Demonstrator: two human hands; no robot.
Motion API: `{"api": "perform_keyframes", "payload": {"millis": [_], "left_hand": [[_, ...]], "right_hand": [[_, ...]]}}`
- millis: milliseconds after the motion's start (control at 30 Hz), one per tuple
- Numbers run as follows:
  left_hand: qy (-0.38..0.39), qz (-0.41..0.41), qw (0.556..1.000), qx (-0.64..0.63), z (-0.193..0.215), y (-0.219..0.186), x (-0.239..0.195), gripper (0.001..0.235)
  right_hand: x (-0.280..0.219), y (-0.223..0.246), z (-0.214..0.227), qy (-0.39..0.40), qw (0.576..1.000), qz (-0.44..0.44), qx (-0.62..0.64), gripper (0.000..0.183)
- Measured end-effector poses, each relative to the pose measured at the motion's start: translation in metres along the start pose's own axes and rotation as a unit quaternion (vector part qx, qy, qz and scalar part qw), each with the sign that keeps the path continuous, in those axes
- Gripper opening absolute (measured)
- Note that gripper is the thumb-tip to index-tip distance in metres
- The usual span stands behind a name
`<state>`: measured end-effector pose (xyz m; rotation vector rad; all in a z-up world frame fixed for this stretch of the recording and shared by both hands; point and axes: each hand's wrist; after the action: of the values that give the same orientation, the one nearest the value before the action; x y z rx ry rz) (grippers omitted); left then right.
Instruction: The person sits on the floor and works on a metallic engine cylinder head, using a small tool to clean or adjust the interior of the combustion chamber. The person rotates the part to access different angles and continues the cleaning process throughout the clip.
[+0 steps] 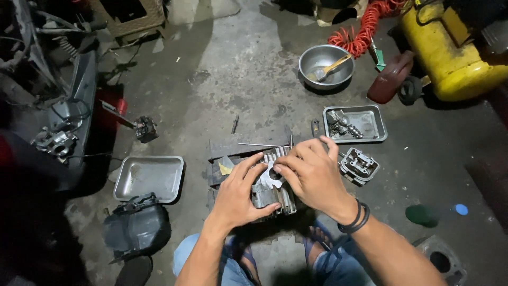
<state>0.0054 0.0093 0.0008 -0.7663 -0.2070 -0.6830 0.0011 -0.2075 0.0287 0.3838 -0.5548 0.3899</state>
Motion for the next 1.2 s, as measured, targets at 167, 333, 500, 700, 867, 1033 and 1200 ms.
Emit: {"api": "perform_keyframes", "payload": {"millis": [167,333,500,700,867,1033,1200], "left_hand": [[0.003,0.003,1.0,-0.008,0.001,-0.001,-0.001,0.081],[-0.002,0.004,1.0,-0.004,-0.001,0.001,-0.001,0.081],[0.001,0.005,1.0,-0.01,0.001,0.0,0.0,0.083],[0.0,0.006,1.0,-0.002,0.001,-0.001,-0.001,0.082],[0.003,0.012,1.0,-0.01,0.0,0.0,-0.002,0.083],[0.01,0.011,1.0,-0.017,0.0,0.0,-0.001,0.082],[0.022,0.033,0.999,-0.018,0.001,-0.003,-0.002,0.082]], "right_hand": [[-0.001,-0.004,-0.009,0.001,1.0,0.011,0.016,0.015],[0.0,-0.007,-0.011,-0.014,0.999,0.001,0.03,0.017],[0.002,-0.006,-0.005,0.003,0.999,-0.003,0.034,0.016],[-0.001,-0.002,-0.011,0.051,0.998,-0.01,0.02,0.016],[-0.002,-0.007,-0.001,0.02,1.0,0.0,0.021,0.016],[-0.001,-0.007,-0.006,0.089,0.996,-0.016,0.011,0.021],[0.001,0.0,0.002,-0.026,0.999,0.036,0.02,0.018]]}}
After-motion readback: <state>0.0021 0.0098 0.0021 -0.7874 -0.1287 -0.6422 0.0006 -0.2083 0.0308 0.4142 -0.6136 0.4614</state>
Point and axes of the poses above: each hand's wrist, its own x-axis towards the middle knuckle, its own z-axis out of the back of the hand, y = z × x, and after that the axes turned 6 degrees about -x, right-handed
